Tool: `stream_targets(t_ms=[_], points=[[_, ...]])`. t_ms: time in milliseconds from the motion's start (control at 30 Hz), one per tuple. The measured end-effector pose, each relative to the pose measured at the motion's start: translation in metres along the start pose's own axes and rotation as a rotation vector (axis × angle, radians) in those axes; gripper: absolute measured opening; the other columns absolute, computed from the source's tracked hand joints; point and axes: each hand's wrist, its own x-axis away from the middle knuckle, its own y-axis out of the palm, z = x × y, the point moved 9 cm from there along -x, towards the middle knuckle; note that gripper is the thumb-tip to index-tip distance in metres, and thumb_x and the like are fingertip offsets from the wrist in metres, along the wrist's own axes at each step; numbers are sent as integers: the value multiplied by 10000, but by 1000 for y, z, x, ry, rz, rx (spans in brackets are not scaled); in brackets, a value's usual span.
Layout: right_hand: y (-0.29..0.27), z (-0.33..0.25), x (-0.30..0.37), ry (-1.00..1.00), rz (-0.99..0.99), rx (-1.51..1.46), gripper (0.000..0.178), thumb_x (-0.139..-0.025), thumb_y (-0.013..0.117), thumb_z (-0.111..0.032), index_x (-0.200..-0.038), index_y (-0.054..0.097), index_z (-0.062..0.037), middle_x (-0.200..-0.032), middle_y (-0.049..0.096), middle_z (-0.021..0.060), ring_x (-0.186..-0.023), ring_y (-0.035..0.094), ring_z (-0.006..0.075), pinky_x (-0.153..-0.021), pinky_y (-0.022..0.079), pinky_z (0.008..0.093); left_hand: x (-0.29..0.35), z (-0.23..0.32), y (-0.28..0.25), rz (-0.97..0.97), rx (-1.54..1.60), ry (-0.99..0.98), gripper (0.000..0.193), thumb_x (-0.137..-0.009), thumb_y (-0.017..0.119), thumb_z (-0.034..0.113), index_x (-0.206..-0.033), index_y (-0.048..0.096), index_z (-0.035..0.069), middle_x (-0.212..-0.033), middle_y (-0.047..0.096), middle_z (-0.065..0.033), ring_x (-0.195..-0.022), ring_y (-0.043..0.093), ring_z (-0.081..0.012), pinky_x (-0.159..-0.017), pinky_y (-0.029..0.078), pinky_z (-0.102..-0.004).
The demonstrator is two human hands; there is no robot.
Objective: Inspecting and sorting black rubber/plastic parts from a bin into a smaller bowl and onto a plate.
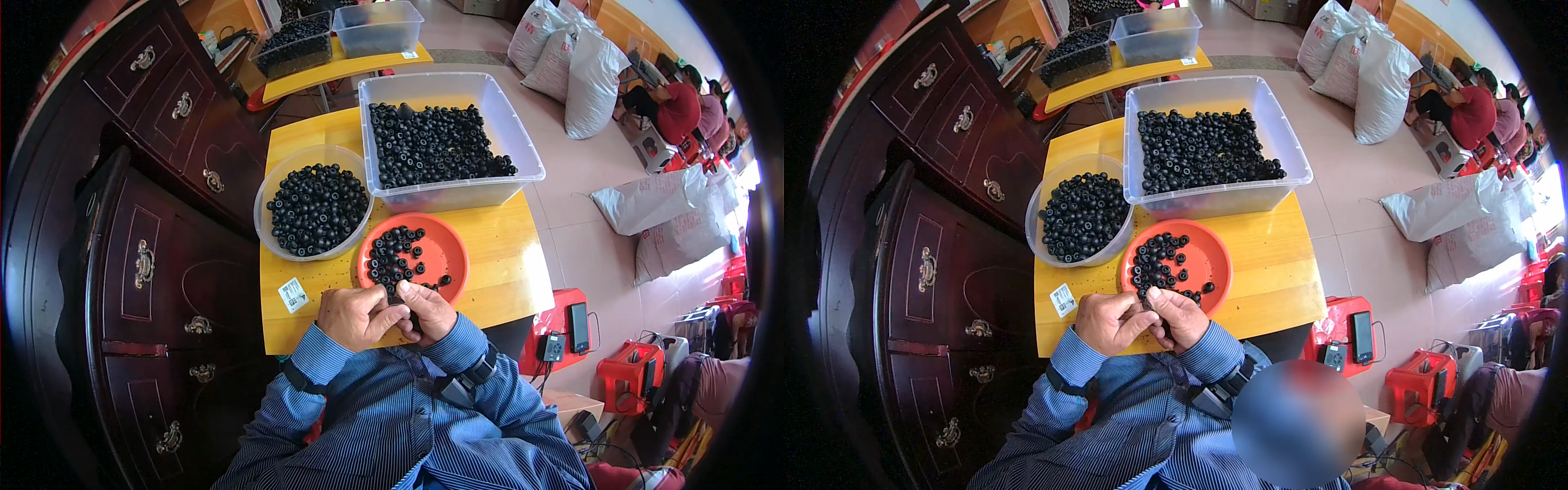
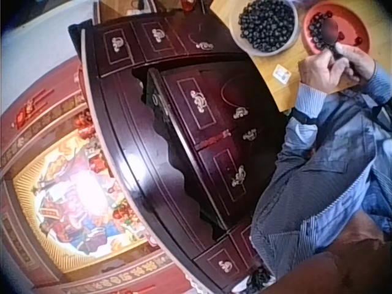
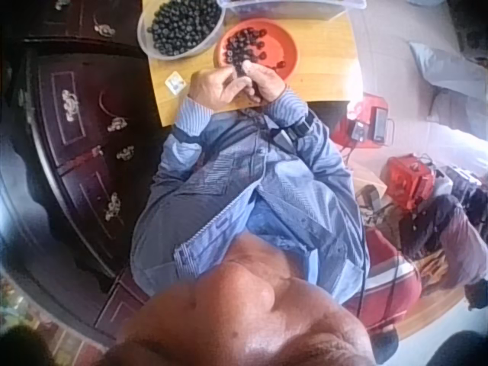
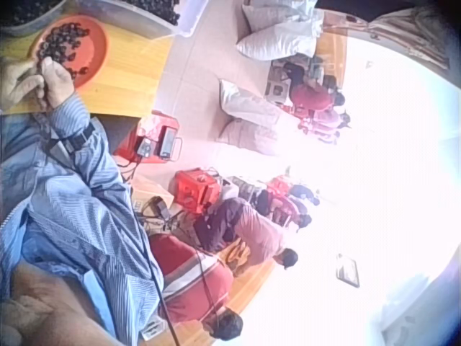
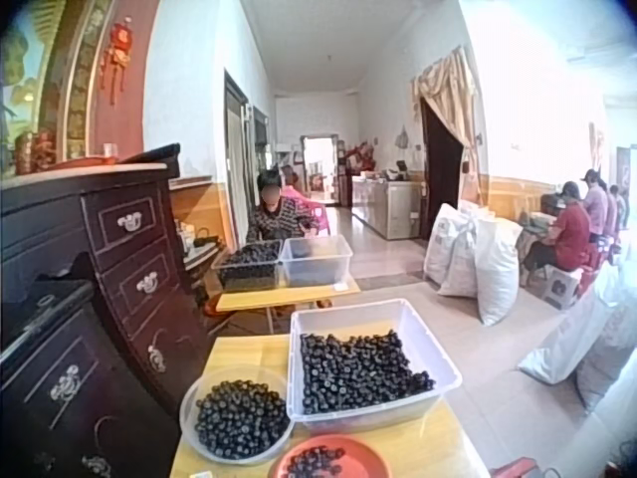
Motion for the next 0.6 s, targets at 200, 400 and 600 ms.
stream_targets(t_ms=[200, 400, 600], points=[[9, -5, 3, -18, -46, -35, 373, -1016, 473, -411, -947, 585, -62, -697, 534, -19, -519, 458, 48, -413, 360, 186, 1, 1, -6, 65, 59, 18, 425, -824, 748, 419, -712, 560, 55, -552, 584, -71, -473, 604, -223, -449, 453, -331], [12, -8, 3, -45, -42, -20, 402, -1015, 469, -430, -1035, 609, -54, -640, 506, -36, -457, 408, 37, -385, 332, 182, -4, 7, -11, 53, 10, 14, 452, -807, 754, 451, -697, 541, 69, -578, 611, -70, -499, 627, -232, -459, 468, -337], [10, -5, 4, -13, -71, -54, 335, -1021, 475, -383, -1018, 583, -66, -694, 539, -21, -509, 461, 50, -402, 358, 190, -2, 5, -7, 8, 12, -1, 461, -819, 739, 458, -684, 537, 65, -567, 609, -72, -499, 630, -233, -459, 467, -338]])
